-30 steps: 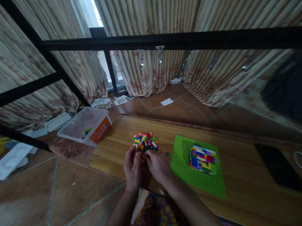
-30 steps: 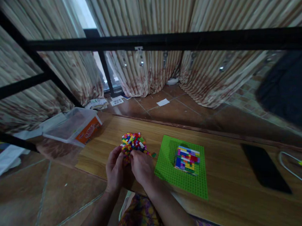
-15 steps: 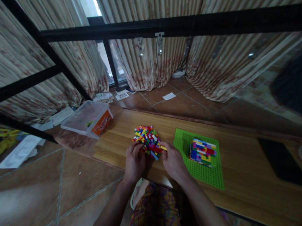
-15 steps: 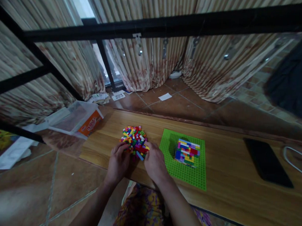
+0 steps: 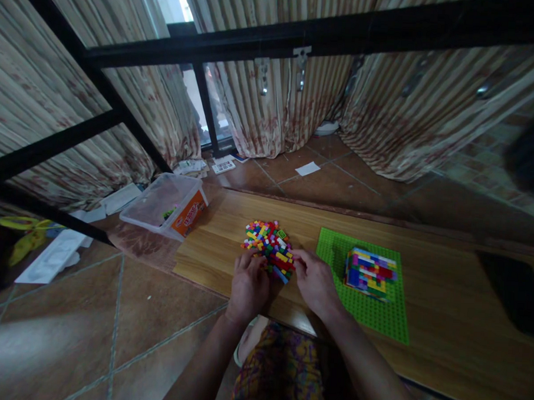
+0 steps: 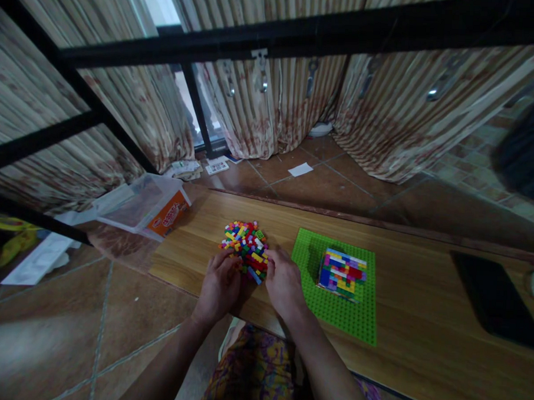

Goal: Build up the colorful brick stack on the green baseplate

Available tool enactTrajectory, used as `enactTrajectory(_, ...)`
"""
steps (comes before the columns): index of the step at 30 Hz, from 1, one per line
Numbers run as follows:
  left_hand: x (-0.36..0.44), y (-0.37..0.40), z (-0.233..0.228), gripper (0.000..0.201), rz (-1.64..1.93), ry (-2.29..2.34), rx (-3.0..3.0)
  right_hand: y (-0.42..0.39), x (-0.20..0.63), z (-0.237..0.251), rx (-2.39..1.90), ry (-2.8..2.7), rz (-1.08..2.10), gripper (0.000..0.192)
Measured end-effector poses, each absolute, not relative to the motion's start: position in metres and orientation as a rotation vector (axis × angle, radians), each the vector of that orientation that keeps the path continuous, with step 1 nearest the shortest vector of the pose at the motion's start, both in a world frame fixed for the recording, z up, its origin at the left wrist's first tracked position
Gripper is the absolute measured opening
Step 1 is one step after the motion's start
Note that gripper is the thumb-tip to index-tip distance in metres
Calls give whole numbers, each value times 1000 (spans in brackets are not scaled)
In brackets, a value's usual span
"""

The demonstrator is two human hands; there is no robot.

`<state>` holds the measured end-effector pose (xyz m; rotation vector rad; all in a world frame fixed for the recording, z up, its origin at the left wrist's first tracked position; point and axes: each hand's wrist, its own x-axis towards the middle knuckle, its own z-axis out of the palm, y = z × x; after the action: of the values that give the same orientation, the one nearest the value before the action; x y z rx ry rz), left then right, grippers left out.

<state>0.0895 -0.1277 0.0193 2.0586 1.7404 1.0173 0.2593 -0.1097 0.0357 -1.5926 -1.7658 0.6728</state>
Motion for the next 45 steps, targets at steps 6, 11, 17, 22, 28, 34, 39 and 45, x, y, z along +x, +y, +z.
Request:
enactTrajectory(6, 91, -126, 16, 24, 935, 1722, 2115, -126, 258, 43, -1478, -1698, 755, 24)
enactTrajectory(11, 90, -125, 19, 18, 977, 1744, 2133, -135, 255, 36, -1437, -1595, 828, 23)
enactTrajectory(17, 101, -153, 50, 17, 979, 1518, 2075, -157, 243, 42, -1328, -1244, 1206, 31)
enactTrajectory(22, 114, -185, 51, 21, 962, 1459, 1925, -178, 246, 46, -1307, -1080, 1350, 24)
enactTrajectory(28, 119, -196, 46, 16, 915, 1436, 1866, -190, 254, 40, -1366, -786, 1555, 41)
enactTrajectory(34, 103, -177, 46, 17, 1020, 1572, 1908, -185, 260, 33, -1406, -826, 1430, 49)
enactTrajectory(39, 79, -146, 45, 18, 940, 1780, 1918, -171, 269, 20, -1497, -1363, 995, 31)
enactTrajectory(45, 73, -113, 41, 18, 699, 1814, 2064, -145, 259, 14, -1492, -1657, 685, 26)
